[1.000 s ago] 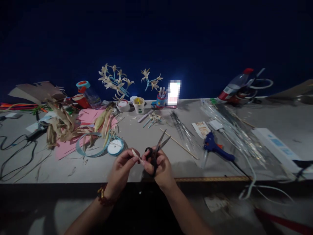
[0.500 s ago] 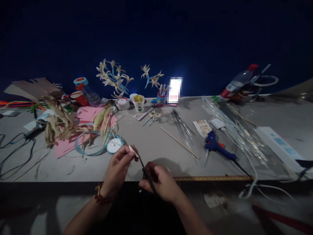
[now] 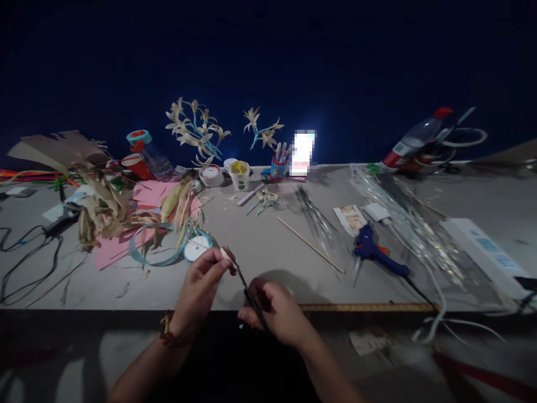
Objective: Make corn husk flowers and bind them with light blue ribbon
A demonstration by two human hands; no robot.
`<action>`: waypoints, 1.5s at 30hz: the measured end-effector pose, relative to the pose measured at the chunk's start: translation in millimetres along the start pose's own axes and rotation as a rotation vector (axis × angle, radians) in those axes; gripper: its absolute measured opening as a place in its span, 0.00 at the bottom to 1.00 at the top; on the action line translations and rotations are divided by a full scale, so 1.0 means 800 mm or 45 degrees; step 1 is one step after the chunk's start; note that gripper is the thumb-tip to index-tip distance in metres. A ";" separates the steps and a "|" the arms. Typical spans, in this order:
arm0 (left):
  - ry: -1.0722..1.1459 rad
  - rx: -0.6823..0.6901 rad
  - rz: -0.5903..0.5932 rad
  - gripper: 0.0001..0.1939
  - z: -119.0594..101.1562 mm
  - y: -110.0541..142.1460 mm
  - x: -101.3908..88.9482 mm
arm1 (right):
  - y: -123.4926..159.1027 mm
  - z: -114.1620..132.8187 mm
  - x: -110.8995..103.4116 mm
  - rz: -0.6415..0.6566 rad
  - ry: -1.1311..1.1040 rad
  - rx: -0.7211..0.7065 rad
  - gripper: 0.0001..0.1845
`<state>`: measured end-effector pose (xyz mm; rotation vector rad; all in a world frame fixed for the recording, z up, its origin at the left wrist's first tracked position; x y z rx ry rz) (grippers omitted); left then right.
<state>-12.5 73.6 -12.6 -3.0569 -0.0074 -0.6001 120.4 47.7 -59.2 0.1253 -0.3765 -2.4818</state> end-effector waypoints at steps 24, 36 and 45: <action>-0.174 0.021 0.003 0.09 -0.012 -0.004 0.003 | 0.000 -0.002 -0.014 -0.150 0.094 0.066 0.31; -0.515 0.078 0.134 0.11 -0.017 0.002 0.008 | -0.008 0.017 -0.027 -0.174 0.059 -0.080 0.26; -0.703 0.137 0.244 0.10 -0.022 0.001 0.010 | -0.003 -0.003 -0.018 -0.026 0.129 0.122 0.24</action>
Point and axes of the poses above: each hand's wrist, its own y-axis away from the middle knuckle, its own x-axis out of the palm, z = x × y, the point moved 9 cm from there along -y, towards the middle knuckle, and after that the axes turned 1 degree about x, right-handed, at the moved point
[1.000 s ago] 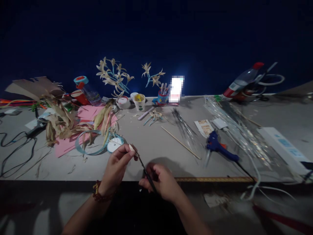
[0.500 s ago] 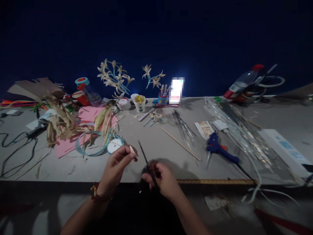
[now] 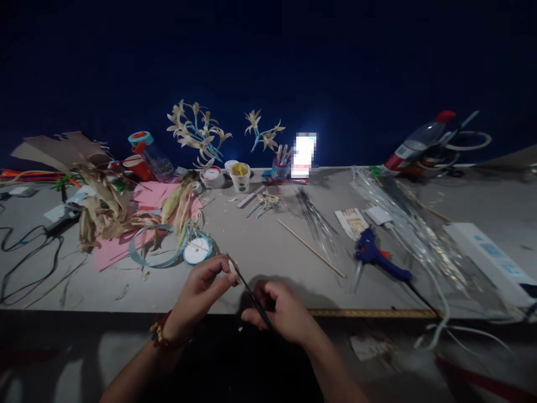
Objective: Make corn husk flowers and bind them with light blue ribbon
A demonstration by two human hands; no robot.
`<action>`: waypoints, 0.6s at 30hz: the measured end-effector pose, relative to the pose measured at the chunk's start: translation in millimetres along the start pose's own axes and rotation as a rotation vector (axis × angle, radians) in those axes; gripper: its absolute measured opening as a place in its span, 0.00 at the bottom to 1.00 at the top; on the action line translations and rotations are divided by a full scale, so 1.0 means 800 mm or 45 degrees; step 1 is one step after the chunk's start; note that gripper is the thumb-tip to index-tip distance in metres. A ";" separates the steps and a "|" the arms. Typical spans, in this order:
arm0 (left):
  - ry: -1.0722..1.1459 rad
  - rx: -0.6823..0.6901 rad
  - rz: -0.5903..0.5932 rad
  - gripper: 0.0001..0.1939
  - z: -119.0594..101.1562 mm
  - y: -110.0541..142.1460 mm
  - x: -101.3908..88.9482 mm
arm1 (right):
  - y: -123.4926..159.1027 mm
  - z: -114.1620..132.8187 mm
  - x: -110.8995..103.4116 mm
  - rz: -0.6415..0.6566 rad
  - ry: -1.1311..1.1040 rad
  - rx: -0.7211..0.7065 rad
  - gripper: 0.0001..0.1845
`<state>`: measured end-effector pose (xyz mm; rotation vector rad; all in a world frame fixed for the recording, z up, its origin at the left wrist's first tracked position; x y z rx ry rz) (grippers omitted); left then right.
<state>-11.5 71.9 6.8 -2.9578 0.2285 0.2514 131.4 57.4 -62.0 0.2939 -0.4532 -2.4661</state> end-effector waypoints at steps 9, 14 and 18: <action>-0.106 0.059 0.064 0.11 -0.011 -0.004 0.003 | 0.000 -0.002 0.001 -0.006 -0.023 0.030 0.23; -0.131 0.073 0.049 0.11 -0.012 -0.004 0.001 | -0.001 -0.003 0.003 -0.001 -0.051 0.035 0.27; -0.135 0.076 0.067 0.10 -0.013 -0.005 0.001 | 0.000 0.000 0.002 -0.004 -0.040 0.041 0.28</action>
Point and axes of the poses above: each hand's wrist, its own y-axis away from the middle knuckle, its own x-axis out of the palm, z = x × y, the point moved 9 cm from there along -y, towards the middle knuckle, and after that the axes turned 1 degree about x, right-handed, at the moved point
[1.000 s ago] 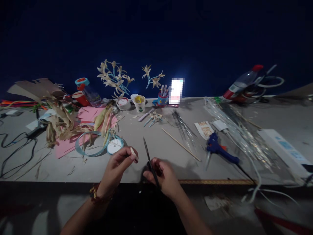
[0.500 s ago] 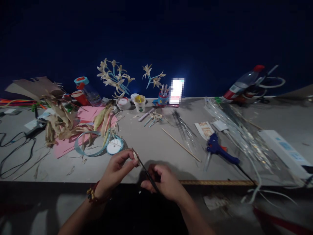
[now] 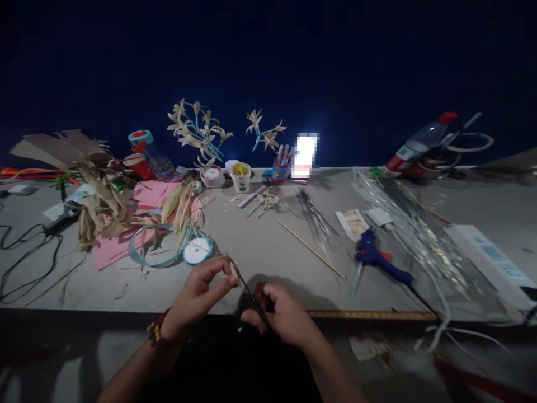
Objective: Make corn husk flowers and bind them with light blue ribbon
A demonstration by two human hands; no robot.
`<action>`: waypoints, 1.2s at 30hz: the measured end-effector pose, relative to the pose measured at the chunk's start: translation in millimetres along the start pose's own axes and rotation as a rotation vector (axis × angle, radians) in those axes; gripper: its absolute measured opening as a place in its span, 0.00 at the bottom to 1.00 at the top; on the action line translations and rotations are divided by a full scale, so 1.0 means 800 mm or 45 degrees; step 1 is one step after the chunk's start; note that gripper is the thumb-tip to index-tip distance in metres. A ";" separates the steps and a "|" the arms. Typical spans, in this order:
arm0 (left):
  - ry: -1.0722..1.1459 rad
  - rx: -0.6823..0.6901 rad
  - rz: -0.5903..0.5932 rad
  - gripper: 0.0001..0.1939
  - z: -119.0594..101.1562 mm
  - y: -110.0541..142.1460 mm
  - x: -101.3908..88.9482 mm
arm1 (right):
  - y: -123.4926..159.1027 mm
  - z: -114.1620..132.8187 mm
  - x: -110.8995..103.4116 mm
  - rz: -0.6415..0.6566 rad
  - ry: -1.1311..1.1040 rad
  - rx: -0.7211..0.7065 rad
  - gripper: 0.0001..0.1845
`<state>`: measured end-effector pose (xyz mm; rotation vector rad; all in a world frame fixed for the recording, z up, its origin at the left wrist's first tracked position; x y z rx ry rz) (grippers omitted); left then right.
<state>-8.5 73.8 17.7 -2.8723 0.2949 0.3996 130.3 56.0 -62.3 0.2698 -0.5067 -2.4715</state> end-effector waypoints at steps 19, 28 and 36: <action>0.061 -0.035 0.173 0.09 0.004 -0.001 0.014 | -0.002 0.014 -0.030 -0.364 -0.303 -0.234 0.24; -0.032 -0.032 0.355 0.04 0.002 0.000 0.031 | -0.014 0.051 -0.030 -0.238 -0.490 -0.453 0.18; 0.277 -0.096 0.063 0.07 0.021 0.000 0.005 | -0.008 0.038 -0.035 -0.312 -0.607 -0.383 0.18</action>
Point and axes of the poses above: each hand's wrist, its own y-axis away from the middle knuckle, its own x-axis out of the palm, z = x × y, the point moved 9 cm from there along -y, towards the middle knuckle, and after that the axes turned 1 degree about x, right-handed, at the moved point
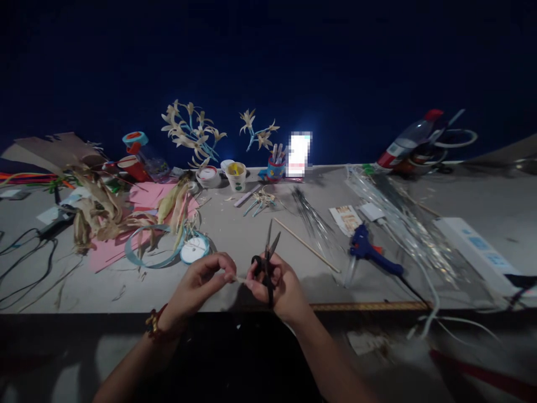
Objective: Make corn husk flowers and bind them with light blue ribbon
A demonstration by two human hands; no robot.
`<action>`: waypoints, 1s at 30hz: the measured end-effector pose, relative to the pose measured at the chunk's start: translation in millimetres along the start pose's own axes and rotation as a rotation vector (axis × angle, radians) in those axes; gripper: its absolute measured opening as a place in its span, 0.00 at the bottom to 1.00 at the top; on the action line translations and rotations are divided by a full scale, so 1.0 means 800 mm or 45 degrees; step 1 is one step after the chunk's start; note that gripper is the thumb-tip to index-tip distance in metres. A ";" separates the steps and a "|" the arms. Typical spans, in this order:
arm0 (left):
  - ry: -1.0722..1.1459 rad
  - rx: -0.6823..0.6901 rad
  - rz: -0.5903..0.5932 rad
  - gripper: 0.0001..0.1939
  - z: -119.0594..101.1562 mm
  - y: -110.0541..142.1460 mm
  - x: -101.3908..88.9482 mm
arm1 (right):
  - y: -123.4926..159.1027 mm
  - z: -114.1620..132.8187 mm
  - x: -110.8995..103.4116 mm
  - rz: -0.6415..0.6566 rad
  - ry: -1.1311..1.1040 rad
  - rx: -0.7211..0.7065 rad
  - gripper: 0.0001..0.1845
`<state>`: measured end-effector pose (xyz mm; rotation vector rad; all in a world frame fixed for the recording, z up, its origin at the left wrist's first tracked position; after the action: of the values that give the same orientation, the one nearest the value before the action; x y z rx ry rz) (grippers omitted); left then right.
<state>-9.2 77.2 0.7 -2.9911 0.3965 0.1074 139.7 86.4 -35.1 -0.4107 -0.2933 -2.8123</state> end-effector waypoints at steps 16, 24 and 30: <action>0.417 0.061 -0.412 0.07 0.020 0.017 0.017 | 0.010 -0.009 0.004 -0.154 0.083 -0.126 0.15; -0.007 0.151 -0.389 0.06 -0.008 0.018 0.000 | 0.024 -0.030 0.008 0.239 0.514 0.155 0.19; -0.104 0.236 -0.357 0.07 -0.020 0.015 0.001 | 0.034 -0.047 0.006 0.301 0.577 0.269 0.21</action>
<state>-10.4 63.5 15.5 -2.8119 -0.0224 0.1561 134.0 51.1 -64.3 0.2248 -0.4033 -2.5161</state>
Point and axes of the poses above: each hand's wrist, its own y-axis away from the middle knuckle, its own x-axis out of the palm, z = x × y, the point moved 9 cm from there along -y, towards the middle knuckle, and after that the axes turned 1 degree about x, right-handed, at the moved point
